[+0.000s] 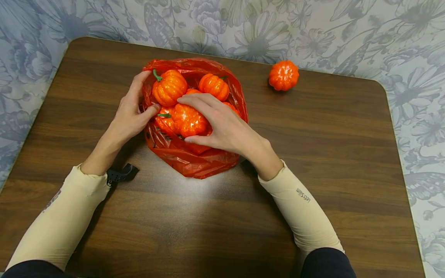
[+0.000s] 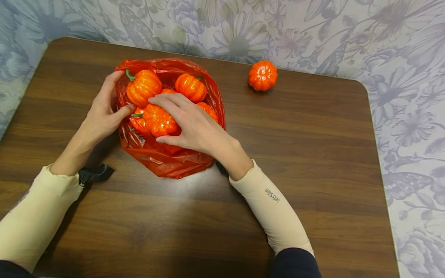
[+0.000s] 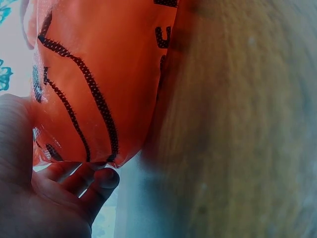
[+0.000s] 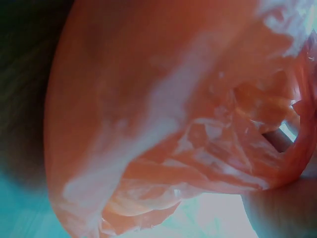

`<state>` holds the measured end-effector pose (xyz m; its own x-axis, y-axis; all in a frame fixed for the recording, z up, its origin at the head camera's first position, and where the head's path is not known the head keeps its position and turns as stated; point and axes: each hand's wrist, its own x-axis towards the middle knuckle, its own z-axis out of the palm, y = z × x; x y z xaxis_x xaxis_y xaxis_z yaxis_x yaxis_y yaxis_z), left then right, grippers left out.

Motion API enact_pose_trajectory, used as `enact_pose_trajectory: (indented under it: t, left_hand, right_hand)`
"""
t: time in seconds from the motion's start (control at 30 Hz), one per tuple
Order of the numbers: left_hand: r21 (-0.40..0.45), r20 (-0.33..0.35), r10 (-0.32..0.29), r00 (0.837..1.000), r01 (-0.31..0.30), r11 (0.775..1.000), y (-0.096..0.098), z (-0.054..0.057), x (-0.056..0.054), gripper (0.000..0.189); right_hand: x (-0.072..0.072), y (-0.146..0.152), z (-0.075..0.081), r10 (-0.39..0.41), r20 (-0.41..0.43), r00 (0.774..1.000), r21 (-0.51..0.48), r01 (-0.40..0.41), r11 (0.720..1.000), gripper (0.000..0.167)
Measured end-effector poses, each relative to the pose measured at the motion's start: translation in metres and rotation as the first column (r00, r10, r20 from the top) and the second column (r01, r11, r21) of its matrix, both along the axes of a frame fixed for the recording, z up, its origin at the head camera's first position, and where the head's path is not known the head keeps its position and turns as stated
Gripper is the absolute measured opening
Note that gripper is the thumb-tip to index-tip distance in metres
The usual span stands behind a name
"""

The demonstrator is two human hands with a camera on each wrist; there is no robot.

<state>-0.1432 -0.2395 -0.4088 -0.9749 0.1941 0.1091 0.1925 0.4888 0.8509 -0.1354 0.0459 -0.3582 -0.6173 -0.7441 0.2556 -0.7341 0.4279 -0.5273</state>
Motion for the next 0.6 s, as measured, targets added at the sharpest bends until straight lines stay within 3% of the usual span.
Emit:
enact_pose_trajectory:
  t: [0.6]
  left_hand:
    - [0.036, 0.016, -0.007, 1.0, 0.006, 0.999, -0.0018, 0.0007, -0.0002, 0.095]
  right_hand:
    - [0.0023, -0.0005, -0.0006, -0.003, -0.042, 0.999, 0.019, 0.004, 1.0, 0.081]
